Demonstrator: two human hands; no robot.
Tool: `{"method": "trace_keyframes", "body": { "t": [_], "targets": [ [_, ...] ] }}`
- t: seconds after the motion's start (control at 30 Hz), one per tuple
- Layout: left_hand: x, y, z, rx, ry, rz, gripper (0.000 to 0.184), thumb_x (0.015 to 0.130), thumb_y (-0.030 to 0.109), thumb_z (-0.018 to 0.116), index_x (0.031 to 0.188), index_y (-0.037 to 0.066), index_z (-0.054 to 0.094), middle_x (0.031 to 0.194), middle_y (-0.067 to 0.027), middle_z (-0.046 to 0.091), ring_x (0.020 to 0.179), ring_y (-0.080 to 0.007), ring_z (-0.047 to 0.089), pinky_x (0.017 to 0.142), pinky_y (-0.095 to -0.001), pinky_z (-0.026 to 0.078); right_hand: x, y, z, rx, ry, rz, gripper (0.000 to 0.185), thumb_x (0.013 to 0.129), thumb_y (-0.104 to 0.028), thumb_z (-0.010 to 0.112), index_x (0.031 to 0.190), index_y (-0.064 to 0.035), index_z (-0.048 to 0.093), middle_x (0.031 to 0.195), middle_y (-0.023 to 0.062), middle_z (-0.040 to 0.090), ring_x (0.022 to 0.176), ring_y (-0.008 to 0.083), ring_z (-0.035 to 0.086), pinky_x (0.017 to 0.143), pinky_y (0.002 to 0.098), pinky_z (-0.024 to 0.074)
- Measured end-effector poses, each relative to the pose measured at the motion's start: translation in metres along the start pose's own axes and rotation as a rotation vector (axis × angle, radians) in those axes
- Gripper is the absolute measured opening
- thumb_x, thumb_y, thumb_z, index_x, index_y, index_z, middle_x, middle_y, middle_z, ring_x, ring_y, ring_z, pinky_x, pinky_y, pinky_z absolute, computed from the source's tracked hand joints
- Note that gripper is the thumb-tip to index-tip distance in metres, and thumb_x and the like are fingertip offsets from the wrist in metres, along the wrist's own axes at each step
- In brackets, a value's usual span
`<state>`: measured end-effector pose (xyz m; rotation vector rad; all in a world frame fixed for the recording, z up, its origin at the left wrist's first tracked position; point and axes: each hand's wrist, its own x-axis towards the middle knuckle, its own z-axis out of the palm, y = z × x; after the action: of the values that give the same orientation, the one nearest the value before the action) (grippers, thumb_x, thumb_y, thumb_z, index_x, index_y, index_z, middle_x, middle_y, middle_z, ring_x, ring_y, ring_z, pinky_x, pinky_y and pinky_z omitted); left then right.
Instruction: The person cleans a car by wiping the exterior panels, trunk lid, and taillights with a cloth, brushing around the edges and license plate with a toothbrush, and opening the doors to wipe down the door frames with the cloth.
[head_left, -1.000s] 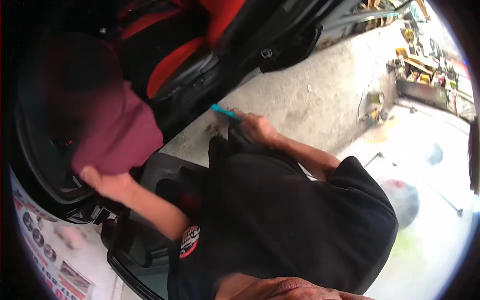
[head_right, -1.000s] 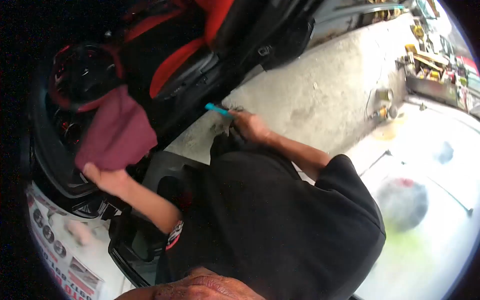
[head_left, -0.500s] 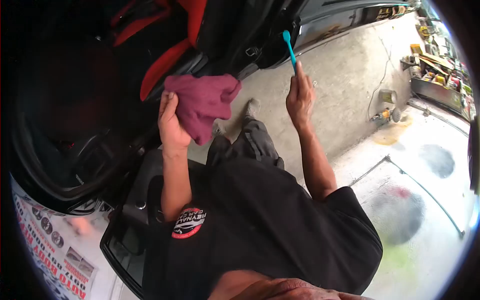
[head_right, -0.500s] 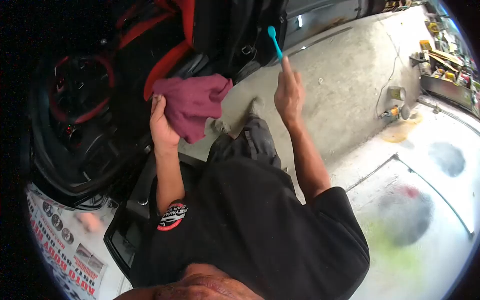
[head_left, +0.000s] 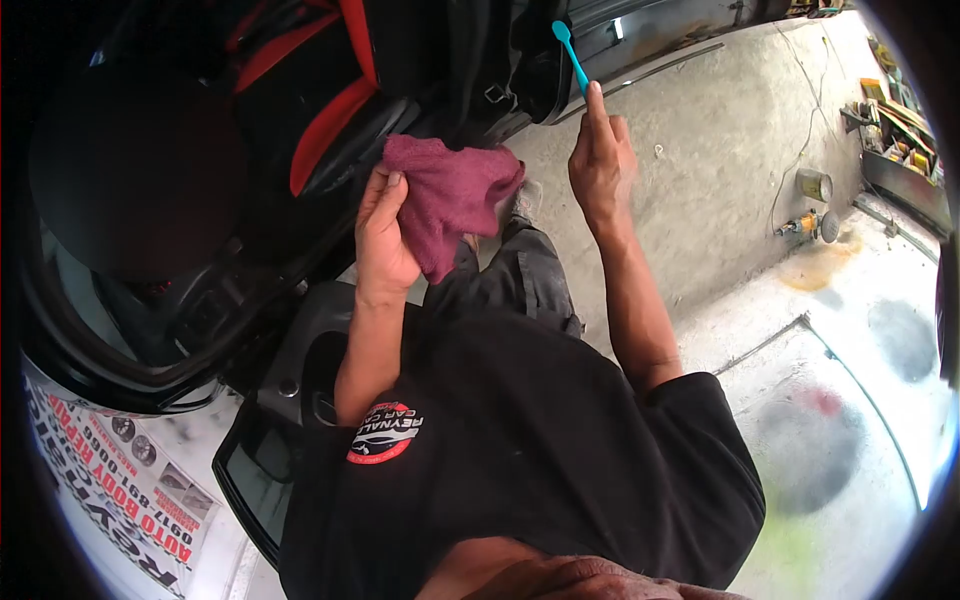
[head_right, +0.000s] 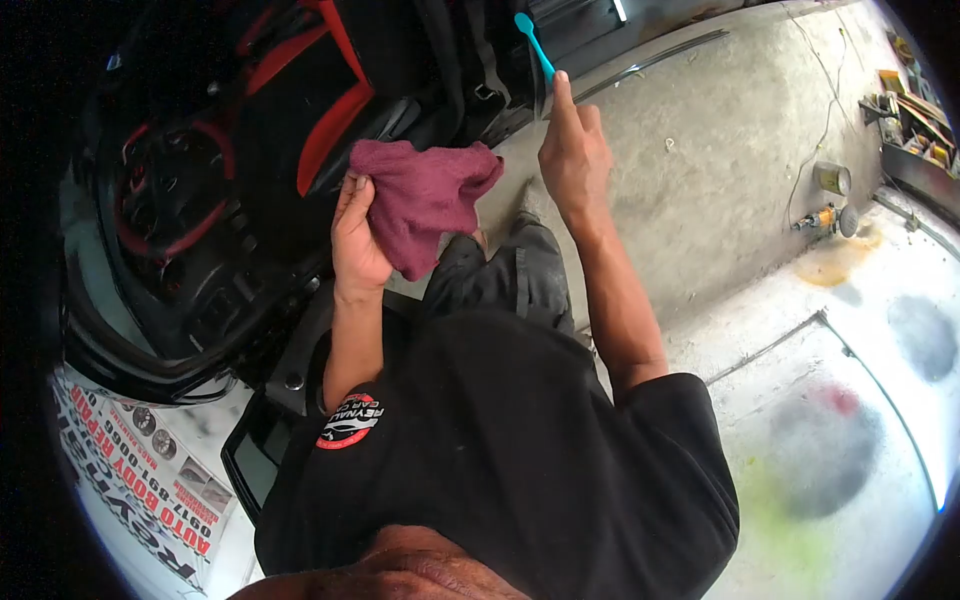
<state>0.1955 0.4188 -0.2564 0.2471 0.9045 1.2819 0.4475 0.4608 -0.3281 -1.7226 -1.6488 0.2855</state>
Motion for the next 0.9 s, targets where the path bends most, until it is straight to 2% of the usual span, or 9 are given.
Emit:
{"method": "trace_keyframes", "body": {
  "t": [0.2, 0.27, 0.47, 0.6, 0.63, 0.7, 0.73, 0.83, 0.9],
  "targets": [
    [0.009, 0.008, -0.009, -0.041, -0.025, -0.063, 0.021, 0.107, 0.013, 0.053, 0.124, 0.007, 0.063, 0.128, -0.0096, 0.066, 0.119, -0.0217, 0.063, 0.108, -0.0411, 0.05, -0.043, -0.004, -0.022, 0.045, -0.1, 0.084, 0.046, 0.097, -0.001, 0.058, 0.142, -0.0085, 0.057, 0.085, 0.0207, 0.06, 0.073, 0.0388, 0.06, 0.067, 0.0468, 0.049],
    [0.019, 0.012, -0.016, -0.058, -0.038, -0.103, 0.021, 0.106, 0.012, 0.053, 0.123, 0.007, 0.063, 0.127, -0.0094, 0.066, 0.119, -0.0216, 0.063, 0.107, -0.0406, 0.05, -0.069, -0.007, -0.031, 0.062, -0.126, 0.206, 0.045, 0.098, -0.002, 0.058, 0.142, -0.008, 0.057, 0.085, 0.0209, 0.06, 0.073, 0.038, 0.06, 0.067, 0.0463, 0.0489],
    [0.068, 0.015, 0.008, 0.011, -0.167, -0.087, 0.018, 0.105, 0.014, 0.057, 0.119, 0.005, 0.065, 0.114, -0.0039, 0.071, 0.104, -0.0145, 0.066, 0.095, -0.0318, 0.053, -0.12, -0.017, -0.038, -0.014, -0.137, 0.388, 0.042, 0.1, -0.003, 0.057, 0.142, -0.008, 0.058, 0.085, 0.0212, 0.062, 0.071, 0.0348, 0.061, 0.067, 0.0437, 0.0494],
    [0.095, 0.002, 0.06, 0.402, -0.346, 0.333, 0.017, 0.105, 0.01, 0.058, 0.118, 0.003, 0.065, 0.11, -0.0008, 0.07, 0.097, -0.007, 0.062, 0.088, -0.0255, 0.051, -0.092, -0.047, -0.045, 0.056, -0.038, 0.479, 0.043, 0.1, -0.003, 0.057, 0.143, -0.0083, 0.058, 0.08, 0.0183, 0.06, 0.067, 0.0257, 0.056, 0.066, 0.0373, 0.0482],
    [0.098, -0.006, 0.076, 0.461, -0.368, 0.453, 0.018, 0.101, 0.007, 0.062, 0.119, 0.004, 0.065, 0.107, -0.0023, 0.07, 0.095, -0.0133, 0.066, 0.087, -0.0278, 0.052, -0.082, -0.052, -0.047, 0.092, 0.01, 0.473, 0.043, 0.1, -0.003, 0.057, 0.143, -0.0083, 0.058, 0.079, 0.0178, 0.06, 0.067, 0.024, 0.054, 0.065, 0.0358, 0.0477],
    [0.121, -0.023, 0.1, 0.911, -0.429, 0.98, 0.025, 0.095, 0.004, 0.068, 0.12, 0.006, 0.066, 0.105, -0.005, 0.069, 0.095, -0.0242, 0.067, 0.088, -0.0347, 0.053, -0.064, -0.051, -0.049, 0.174, 0.056, 0.498, 0.042, 0.101, -0.004, 0.057, 0.142, -0.0073, 0.059, 0.079, 0.0137, 0.06, 0.067, 0.0184, 0.051, 0.066, 0.0322, 0.0462],
    [0.134, -0.039, 0.106, 1.066, -0.464, 1.136, 0.032, 0.089, 0.005, 0.069, 0.121, 0.011, 0.067, 0.111, -0.0065, 0.065, 0.106, -0.0308, 0.062, 0.094, -0.0394, 0.051, -0.056, -0.047, -0.05, 0.207, 0.055, 0.514, 0.041, 0.101, -0.004, 0.057, 0.142, -0.0069, 0.059, 0.08, 0.0126, 0.061, 0.068, 0.0173, 0.051, 0.066, 0.0317, 0.0461],
    [0.156, -0.084, 0.093, 1.648, -0.466, 1.386, 0.036, 0.087, 0.008, 0.066, 0.122, 0.014, 0.069, 0.121, -0.0042, 0.062, 0.116, -0.0277, 0.056, 0.099, -0.0399, 0.048, -0.056, -0.017, -0.056, 0.284, 0.014, 0.538, 0.04, 0.102, -0.003, 0.057, 0.142, -0.0052, 0.059, 0.085, 0.0101, 0.064, 0.073, 0.0149, 0.053, 0.069, 0.0299, 0.0464],
    [0.164, -0.108, 0.08, 1.611, -0.42, 1.379, 0.036, 0.086, 0.01, 0.063, 0.121, 0.017, 0.071, 0.129, -0.0031, 0.057, 0.117, -0.0281, 0.053, 0.101, -0.0398, 0.047, -0.062, 0.007, -0.061, 0.293, -0.009, 0.526, 0.041, 0.102, -0.003, 0.056, 0.142, -0.0042, 0.059, 0.09, 0.0094, 0.066, 0.076, 0.0139, 0.054, 0.072, 0.0284, 0.0466]
  ]
}}
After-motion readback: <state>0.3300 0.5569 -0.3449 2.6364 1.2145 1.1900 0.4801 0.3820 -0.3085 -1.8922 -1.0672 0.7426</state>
